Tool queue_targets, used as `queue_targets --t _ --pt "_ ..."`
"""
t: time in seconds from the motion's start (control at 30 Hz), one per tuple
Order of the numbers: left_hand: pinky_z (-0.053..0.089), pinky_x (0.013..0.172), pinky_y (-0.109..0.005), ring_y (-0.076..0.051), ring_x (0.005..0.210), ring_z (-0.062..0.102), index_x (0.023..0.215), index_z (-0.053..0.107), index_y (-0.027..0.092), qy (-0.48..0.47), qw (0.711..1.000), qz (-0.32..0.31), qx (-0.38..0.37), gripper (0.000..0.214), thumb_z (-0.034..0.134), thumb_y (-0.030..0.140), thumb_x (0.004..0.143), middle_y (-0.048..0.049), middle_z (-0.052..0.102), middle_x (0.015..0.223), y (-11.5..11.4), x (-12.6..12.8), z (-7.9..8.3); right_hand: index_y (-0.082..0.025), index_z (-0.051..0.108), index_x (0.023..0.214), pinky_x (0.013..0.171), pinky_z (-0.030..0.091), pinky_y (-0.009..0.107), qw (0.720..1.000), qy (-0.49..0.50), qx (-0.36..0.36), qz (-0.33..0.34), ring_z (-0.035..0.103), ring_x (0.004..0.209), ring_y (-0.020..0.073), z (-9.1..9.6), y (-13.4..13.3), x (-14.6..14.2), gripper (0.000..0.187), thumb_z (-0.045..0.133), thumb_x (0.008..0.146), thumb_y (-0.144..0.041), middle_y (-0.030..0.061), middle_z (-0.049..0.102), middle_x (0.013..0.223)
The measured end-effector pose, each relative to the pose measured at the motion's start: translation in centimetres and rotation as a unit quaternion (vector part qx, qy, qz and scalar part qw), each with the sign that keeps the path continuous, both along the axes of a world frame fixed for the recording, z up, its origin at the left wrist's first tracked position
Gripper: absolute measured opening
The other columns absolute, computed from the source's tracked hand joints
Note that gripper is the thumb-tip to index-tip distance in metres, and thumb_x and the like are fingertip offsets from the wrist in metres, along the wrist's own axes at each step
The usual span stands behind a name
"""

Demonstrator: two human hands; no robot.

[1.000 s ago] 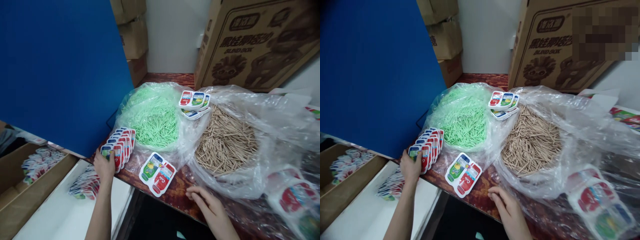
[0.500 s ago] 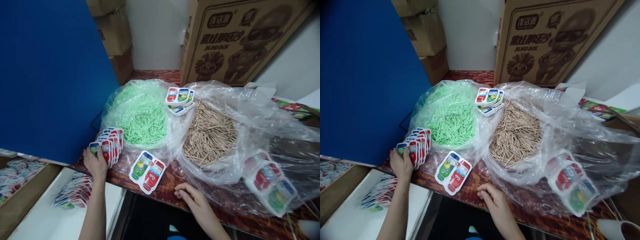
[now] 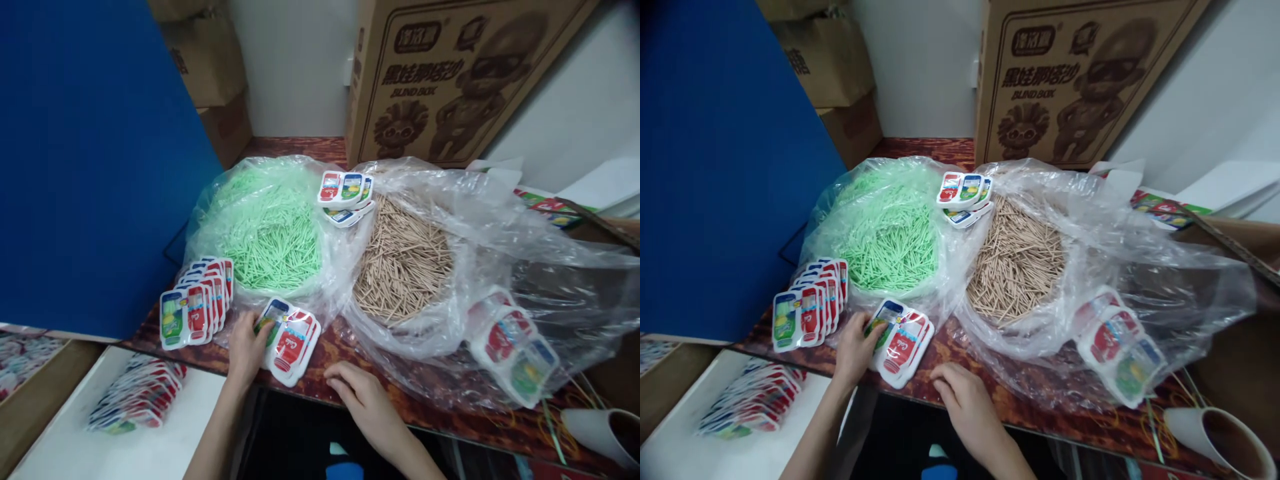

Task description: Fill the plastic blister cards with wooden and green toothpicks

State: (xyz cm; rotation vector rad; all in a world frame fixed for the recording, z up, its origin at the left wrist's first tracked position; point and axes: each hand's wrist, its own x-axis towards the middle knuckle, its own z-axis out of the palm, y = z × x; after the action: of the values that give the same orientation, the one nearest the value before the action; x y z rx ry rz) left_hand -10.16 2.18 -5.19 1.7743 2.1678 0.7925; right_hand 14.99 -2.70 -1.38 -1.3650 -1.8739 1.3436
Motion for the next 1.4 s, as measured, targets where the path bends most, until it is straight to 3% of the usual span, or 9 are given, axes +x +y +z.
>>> queue_targets --t 0.2,0.43,0.63,0.8,0.87,0.93,1.07,1.27,1.4 --pt "0.048 0.078 -0.036 -0.024 0.086 0.061 0.091 0.056 0.021 -0.030 0.997 -0.007 0.073 0.012 0.054 0.028 0.082 -0.0051 0.061 0.088 0.0 -0.8 0.1 -0.024 0.065 0.090 0.078 0.046 0.030 1.000 -0.010 0.002 -0.002 0.064 0.086 0.0198 -0.6 -0.2 1.2 0.020 0.045 0.092 -0.023 0.0018 0.069 0.090" --pt "0.047 0.065 -0.029 -0.018 0.065 0.061 0.077 0.061 0.021 -0.019 0.993 -0.055 0.103 0.018 0.050 0.029 0.088 -0.0017 0.061 0.069 -0.6 -1.1 0.1 -0.021 0.065 0.085 0.076 0.045 0.029 1.000 -0.012 -0.007 -0.004 0.064 0.083 0.0192 0.2 2.5 -1.4 0.017 0.048 0.087 -0.019 0.0018 0.069 0.086" --pt "0.049 0.083 -0.034 -0.021 0.090 0.064 0.095 0.067 0.021 -0.033 0.984 -0.089 0.148 0.019 0.049 0.023 0.090 -0.0073 0.069 0.094 -0.5 -1.6 1.2 -0.019 0.066 0.080 0.068 0.043 0.024 0.998 0.017 -0.056 0.032 0.063 0.075 0.0163 -1.0 3.3 -5.4 0.017 0.051 0.081 -0.013 -0.0003 0.068 0.076" --pt "0.050 0.083 -0.033 -0.021 0.092 0.064 0.097 0.066 0.021 -0.102 0.979 -0.066 0.164 0.017 0.052 0.023 0.090 -0.0065 0.068 0.096 -1.1 -0.9 1.3 -0.017 0.063 0.075 0.059 0.042 0.022 0.995 0.016 -0.090 0.034 0.060 0.060 0.0136 0.1 5.8 -3.8 0.019 0.047 0.085 -0.017 -0.0005 0.066 0.069" --pt "0.051 0.080 -0.033 -0.021 0.088 0.064 0.093 0.067 0.021 -0.115 0.978 -0.072 0.157 0.015 0.052 0.022 0.089 -0.0056 0.069 0.091 -1.4 -0.2 0.7 -0.017 0.062 0.076 0.059 0.042 0.022 0.999 0.012 -0.053 0.005 0.060 0.061 0.0138 1.1 8.1 -3.4 0.022 0.045 0.089 -0.022 -0.0009 0.064 0.067" --pt "0.051 0.078 -0.033 -0.021 0.086 0.065 0.089 0.067 0.021 -0.112 0.979 -0.083 0.149 0.015 0.052 0.022 0.089 -0.0051 0.069 0.088 -1.6 0.7 -0.1 -0.018 0.063 0.076 0.063 0.041 0.023 0.999 -0.010 0.036 -0.019 0.060 0.066 0.0144 2.0 10.7 -4.2 0.022 0.046 0.090 -0.023 -0.0007 0.064 0.068" --pt "0.050 0.076 -0.036 -0.022 0.083 0.065 0.086 0.067 0.022 -0.087 0.981 -0.088 0.150 0.016 0.052 0.022 0.089 -0.0052 0.071 0.085 -1.6 1.7 -1.2 -0.018 0.067 0.083 0.072 0.040 0.022 0.967 -0.167 0.182 0.061 0.060 0.081 0.0137 2.7 15.4 -8.7 0.023 0.046 0.092 -0.017 0.0026 0.069 0.086" --pt "0.051 0.074 -0.035 -0.022 0.081 0.065 0.086 0.067 0.022 -0.094 0.982 -0.090 0.137 0.015 0.052 0.022 0.089 -0.0055 0.070 0.083 -1.4 1.6 -1.2 -0.014 0.067 0.101 0.083 0.039 0.029 0.941 -0.254 0.224 0.030 0.056 0.102 0.0214 2.0 19.9 -15.4 0.028 0.040 0.094 -0.015 0.0120 0.066 0.105" --pt "0.051 0.073 -0.035 -0.022 0.080 0.065 0.085 0.067 0.022 -0.107 0.982 -0.081 0.133 0.014 0.053 0.022 0.088 -0.0055 0.070 0.083 -1.4 1.5 -1.2 -0.008 0.067 0.104 0.089 0.039 0.039 0.926 -0.309 0.213 0.027 0.053 0.110 0.0302 1.8 21.7 -18.0 0.026 0.051 0.087 -0.017 0.0211 0.062 0.113"
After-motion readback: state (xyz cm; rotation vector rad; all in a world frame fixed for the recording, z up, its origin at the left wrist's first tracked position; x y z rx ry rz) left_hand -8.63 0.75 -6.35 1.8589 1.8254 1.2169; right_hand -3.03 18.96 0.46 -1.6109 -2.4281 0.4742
